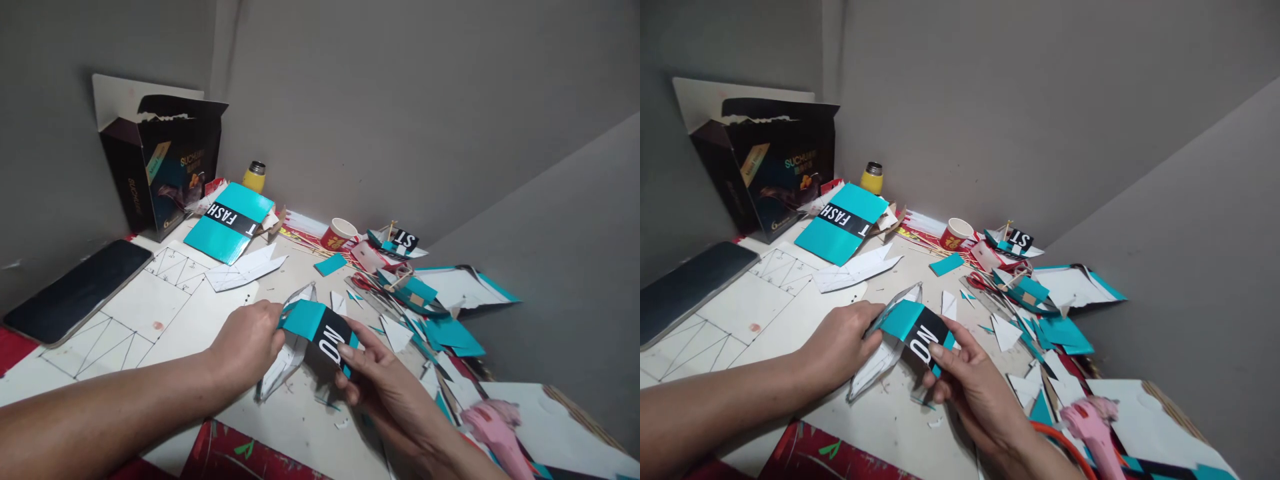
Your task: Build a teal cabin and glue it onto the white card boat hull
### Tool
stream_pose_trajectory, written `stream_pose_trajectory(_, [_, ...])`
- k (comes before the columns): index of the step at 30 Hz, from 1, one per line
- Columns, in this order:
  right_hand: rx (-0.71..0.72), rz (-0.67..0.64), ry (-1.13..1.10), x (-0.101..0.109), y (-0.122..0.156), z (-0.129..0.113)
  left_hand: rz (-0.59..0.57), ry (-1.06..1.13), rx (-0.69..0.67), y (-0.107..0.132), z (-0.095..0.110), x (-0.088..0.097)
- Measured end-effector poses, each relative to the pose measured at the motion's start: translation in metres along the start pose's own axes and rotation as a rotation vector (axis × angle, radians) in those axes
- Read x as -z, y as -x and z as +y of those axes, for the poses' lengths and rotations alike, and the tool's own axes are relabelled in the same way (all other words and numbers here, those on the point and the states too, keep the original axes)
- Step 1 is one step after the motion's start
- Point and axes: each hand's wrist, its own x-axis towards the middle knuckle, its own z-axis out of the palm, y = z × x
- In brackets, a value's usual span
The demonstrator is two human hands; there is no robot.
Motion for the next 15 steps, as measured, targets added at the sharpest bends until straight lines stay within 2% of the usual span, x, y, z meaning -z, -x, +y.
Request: stream_pose_trajectory(15, [0.001,0.004,-0.007,0.0008,-0.0034,0.0034,-0.035,-0.123,-0.003,-0.0005,0.0001,-0.0037])
